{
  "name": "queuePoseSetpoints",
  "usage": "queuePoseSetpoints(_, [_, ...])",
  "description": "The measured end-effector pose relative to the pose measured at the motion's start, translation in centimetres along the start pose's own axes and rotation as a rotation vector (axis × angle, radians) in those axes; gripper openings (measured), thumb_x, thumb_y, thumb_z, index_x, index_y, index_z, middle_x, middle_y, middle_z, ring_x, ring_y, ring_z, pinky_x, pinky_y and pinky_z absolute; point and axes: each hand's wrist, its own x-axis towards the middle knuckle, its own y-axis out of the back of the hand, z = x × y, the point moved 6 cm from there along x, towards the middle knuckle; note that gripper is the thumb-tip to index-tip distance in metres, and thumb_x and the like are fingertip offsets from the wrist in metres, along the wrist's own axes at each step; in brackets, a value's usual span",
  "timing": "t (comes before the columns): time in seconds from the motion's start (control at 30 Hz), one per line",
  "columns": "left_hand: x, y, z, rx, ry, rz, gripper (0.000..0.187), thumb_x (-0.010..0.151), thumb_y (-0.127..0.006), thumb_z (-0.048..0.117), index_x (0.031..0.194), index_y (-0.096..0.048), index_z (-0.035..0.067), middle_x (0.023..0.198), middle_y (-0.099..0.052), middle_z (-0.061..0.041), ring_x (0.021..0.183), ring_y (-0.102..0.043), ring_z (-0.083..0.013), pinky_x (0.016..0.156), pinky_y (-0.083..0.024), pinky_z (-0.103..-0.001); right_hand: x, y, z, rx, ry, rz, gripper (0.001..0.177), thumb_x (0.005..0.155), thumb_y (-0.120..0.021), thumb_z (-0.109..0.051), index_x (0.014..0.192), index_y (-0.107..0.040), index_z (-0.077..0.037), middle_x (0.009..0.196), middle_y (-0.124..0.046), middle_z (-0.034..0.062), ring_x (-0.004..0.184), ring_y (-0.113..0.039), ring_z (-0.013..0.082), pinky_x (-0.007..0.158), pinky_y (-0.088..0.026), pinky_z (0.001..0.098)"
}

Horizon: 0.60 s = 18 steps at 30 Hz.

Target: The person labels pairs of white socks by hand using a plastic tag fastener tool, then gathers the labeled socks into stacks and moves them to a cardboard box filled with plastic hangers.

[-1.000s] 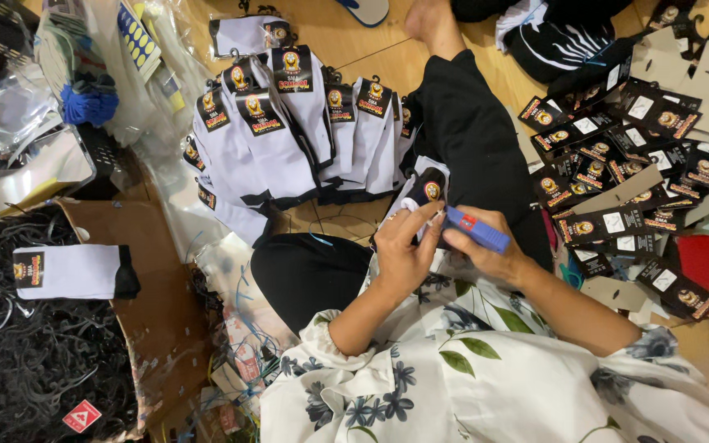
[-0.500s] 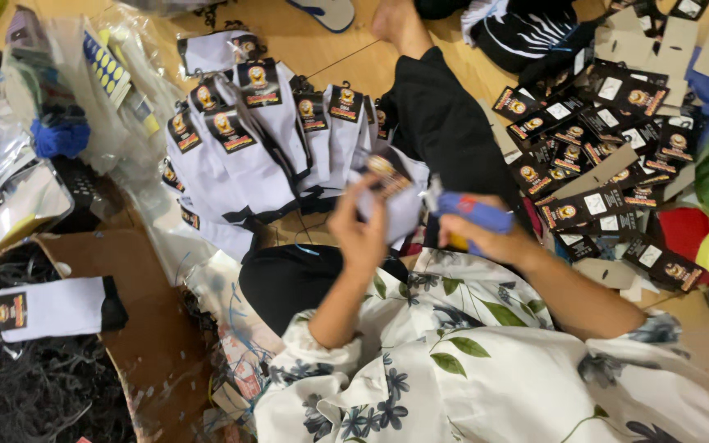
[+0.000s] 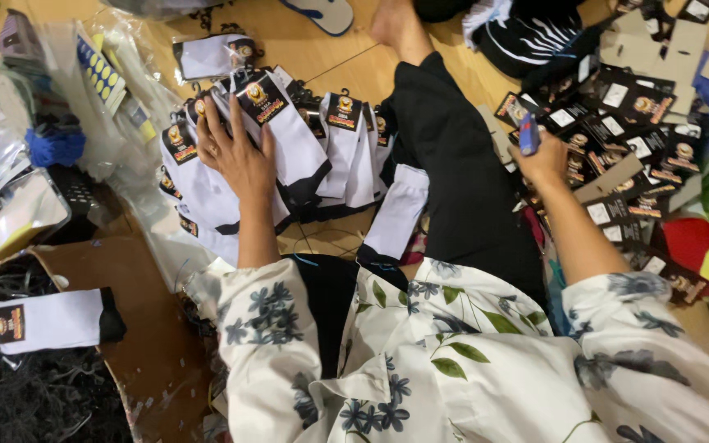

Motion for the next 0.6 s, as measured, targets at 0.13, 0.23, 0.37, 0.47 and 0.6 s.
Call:
queuePoseSetpoints(0.13, [-0.3, -1.4, -2.7, -0.008, -0.003, 0.012, 0.068, 0.095, -0.078, 0.045, 0.156, -0.05, 0.029, 0.163, -0.033, -0.007, 0.144, -0.029, -0.0373, 0.112, -0.018, -0.051, -0.9, -1.9, -0.3, -0.048, -0.141, -0.069, 0.038, 0.076, -0.084, -0.036, 0.105, -0.076, -0.013, 0.095, -0.074, 0.012, 0.099, -0.072, 0.0349, 0.083, -0.059, 0.0485])
queuePoseSetpoints(0.23, [0.3, -2.5, -5.2, -0.003, -0.034, 0.031, 0.078, 0.086, -0.087, 0.045, 0.154, -0.053, 0.031, 0.161, -0.036, -0.004, 0.141, -0.033, -0.0347, 0.109, -0.021, -0.052, 0.6, -3.9, 1.9, -0.042, -0.17, -0.114, 0.035, 0.085, -0.071, -0.021, 0.117, -0.068, -0.007, 0.11, -0.073, 0.0203, 0.11, -0.068, 0.0416, 0.095, -0.054, 0.053])
queuePoseSetpoints(0.37, [0.5, -2.0, -5.7, -0.031, -0.061, 0.057, 0.067, 0.095, -0.071, 0.063, 0.152, -0.056, 0.029, 0.159, -0.039, -0.005, 0.137, -0.036, -0.0348, 0.108, -0.02, -0.05, -1.3, 0.4, 0.2, 0.209, -0.065, -0.028, 0.031, 0.081, -0.077, -0.015, 0.11, -0.071, -0.008, 0.097, -0.073, 0.015, 0.099, -0.07, 0.0366, 0.088, -0.055, 0.0469])
queuePoseSetpoints(0.47, [0.3, -0.8, -4.6, -0.056, -0.042, 0.029, 0.075, 0.095, -0.072, 0.064, 0.157, -0.048, 0.029, 0.161, -0.035, -0.007, 0.138, -0.035, -0.0373, 0.11, -0.02, -0.052, -3.8, 6.7, -3.7, 0.337, 0.15, 0.04, 0.022, 0.084, -0.08, -0.01, 0.104, -0.072, -0.008, 0.087, -0.072, 0.01, 0.09, -0.072, 0.0322, 0.085, -0.054, 0.0404])
queuePoseSetpoints(0.6, [-0.7, 0.3, -3.8, -0.106, 0.134, 0.044, 0.104, 0.091, -0.095, 0.056, 0.167, -0.029, 0.033, 0.171, -0.013, -0.011, 0.156, -0.012, -0.037, 0.122, -0.009, -0.061, -10.3, 12.4, -10.3, 0.183, 0.388, -0.114, 0.032, 0.082, -0.083, -0.016, 0.105, -0.066, -0.001, 0.084, -0.068, 0.0257, 0.083, -0.068, 0.0471, 0.073, -0.05, 0.0496])
